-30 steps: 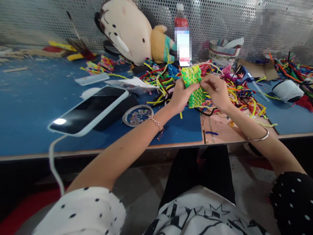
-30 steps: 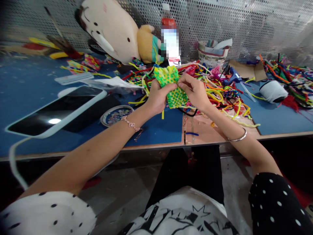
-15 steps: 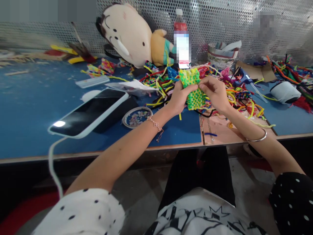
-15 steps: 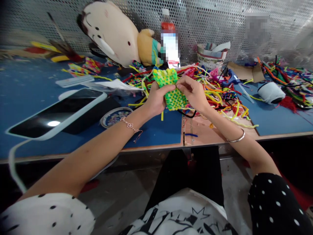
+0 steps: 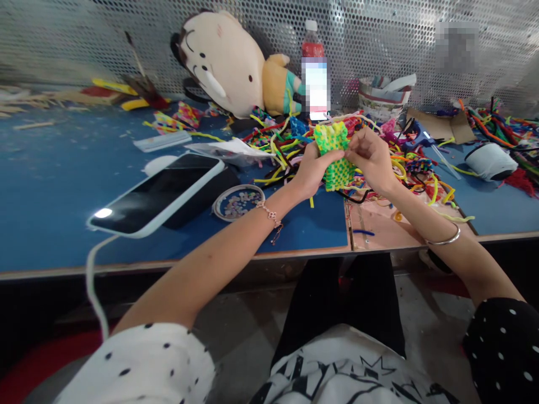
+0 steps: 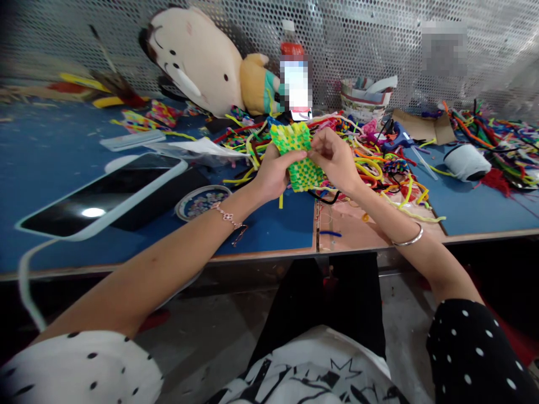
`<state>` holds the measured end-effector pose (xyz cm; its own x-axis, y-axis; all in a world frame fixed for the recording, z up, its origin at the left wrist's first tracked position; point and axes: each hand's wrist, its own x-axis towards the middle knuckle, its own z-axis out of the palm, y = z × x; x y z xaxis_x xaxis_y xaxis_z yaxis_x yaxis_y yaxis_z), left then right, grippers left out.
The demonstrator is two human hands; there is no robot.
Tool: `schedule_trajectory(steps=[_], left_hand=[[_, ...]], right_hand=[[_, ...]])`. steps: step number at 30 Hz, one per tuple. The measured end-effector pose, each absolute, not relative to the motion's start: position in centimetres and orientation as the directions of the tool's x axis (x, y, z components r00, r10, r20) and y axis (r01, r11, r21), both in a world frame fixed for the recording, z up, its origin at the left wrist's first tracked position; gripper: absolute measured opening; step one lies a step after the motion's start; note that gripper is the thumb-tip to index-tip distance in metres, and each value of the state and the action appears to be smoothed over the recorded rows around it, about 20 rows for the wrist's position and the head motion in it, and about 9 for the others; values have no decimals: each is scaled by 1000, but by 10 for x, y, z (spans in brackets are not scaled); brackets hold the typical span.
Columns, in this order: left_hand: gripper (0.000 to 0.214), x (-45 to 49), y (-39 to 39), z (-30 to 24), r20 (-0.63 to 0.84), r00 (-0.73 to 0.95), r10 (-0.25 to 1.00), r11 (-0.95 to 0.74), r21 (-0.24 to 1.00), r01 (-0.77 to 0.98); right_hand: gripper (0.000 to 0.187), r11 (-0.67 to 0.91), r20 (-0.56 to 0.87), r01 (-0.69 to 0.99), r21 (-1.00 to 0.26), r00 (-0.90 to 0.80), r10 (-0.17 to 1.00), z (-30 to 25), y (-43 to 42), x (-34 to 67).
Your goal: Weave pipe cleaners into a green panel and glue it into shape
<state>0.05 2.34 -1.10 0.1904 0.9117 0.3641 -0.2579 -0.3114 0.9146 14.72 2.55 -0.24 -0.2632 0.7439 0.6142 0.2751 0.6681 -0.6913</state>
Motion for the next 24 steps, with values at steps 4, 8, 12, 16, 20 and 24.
schedule_trajectory(steps=[4, 8, 12, 16, 20, 24], left_hand=[[33, 1, 26, -12, 398, 168, 902, -346, 898, -271], [38, 0, 28, -11, 424, 130, 896, -381, 887, -262], [41, -1, 28, -11, 437, 103, 894, -404, 884, -236], [41, -1, 30, -13, 454, 110, 884, -425, 880, -214], [40, 1, 30, -16, 470, 103, 877, -450, 876, -172], [39, 1, 28, -16, 480, 89, 873, -467, 874, -133]], right_hand=[[15, 631, 592, 237, -739, -221, 775, 0, 23, 146], [16, 579, 550, 157, -800, -193, 812, 2, 22, 144], [15, 553, 525, 125, -824, -198, 828, 4, 22, 143], [15, 591, 559, 235, -772, -191, 807, 3, 22, 145], [10, 681, 677, 418, -601, -187, 712, 0, 22, 147], [12, 726, 751, 522, -449, -219, 622, -2, 20, 147]])
